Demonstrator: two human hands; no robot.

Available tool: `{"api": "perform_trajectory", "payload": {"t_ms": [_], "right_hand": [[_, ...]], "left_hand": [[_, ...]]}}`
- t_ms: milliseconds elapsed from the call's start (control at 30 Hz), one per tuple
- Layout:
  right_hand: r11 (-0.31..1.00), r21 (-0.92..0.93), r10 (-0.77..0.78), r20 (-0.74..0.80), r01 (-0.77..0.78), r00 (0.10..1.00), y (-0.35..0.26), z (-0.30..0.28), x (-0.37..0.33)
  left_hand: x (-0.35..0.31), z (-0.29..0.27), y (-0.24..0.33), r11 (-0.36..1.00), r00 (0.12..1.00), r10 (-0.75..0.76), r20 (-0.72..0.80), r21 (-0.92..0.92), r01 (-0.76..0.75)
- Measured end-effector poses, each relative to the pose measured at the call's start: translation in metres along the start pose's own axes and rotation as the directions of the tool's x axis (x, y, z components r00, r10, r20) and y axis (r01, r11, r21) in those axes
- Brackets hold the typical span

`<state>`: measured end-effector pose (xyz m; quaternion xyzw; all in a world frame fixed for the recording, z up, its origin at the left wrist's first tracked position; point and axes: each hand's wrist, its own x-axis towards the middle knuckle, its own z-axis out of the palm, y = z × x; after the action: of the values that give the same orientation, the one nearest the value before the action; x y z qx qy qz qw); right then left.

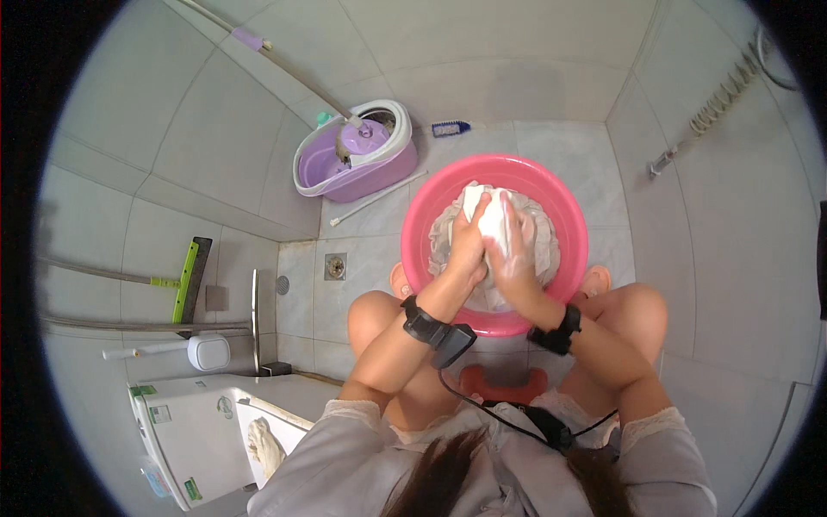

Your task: The person scrubs a white cloth with a bar of soap in a pink basin. They rub the soap directly onto the fabric and lather it with their hands in the water.

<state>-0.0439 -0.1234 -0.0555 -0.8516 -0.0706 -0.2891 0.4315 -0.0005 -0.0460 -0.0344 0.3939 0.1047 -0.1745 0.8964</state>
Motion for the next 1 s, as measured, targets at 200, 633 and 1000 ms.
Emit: {"api": "perform_trajectory", "payload": {"t_ms": [200,633,1000], "right_hand": [[0.992,0.055,0.110,0.003,-0.110,0.994,0.003,0.009,0.007],[0.960,-0.171,-0.209,0.090,0.222,0.974,-0.015,-0.002,-0.008],[0.970,-0.080,-0.219,0.112,0.228,0.969,0.009,-0.006,0.006]], "left_hand": [[0.008,-0.007,-0.001,0.993,0.998,0.051,0.046,0.108,-0.055],[0.034,-0.051,-0.015,0.985,0.987,-0.162,0.007,0.057,0.161],[0.012,-0.023,-0.010,0.998,0.998,-0.057,0.034,-0.017,0.058]]}}
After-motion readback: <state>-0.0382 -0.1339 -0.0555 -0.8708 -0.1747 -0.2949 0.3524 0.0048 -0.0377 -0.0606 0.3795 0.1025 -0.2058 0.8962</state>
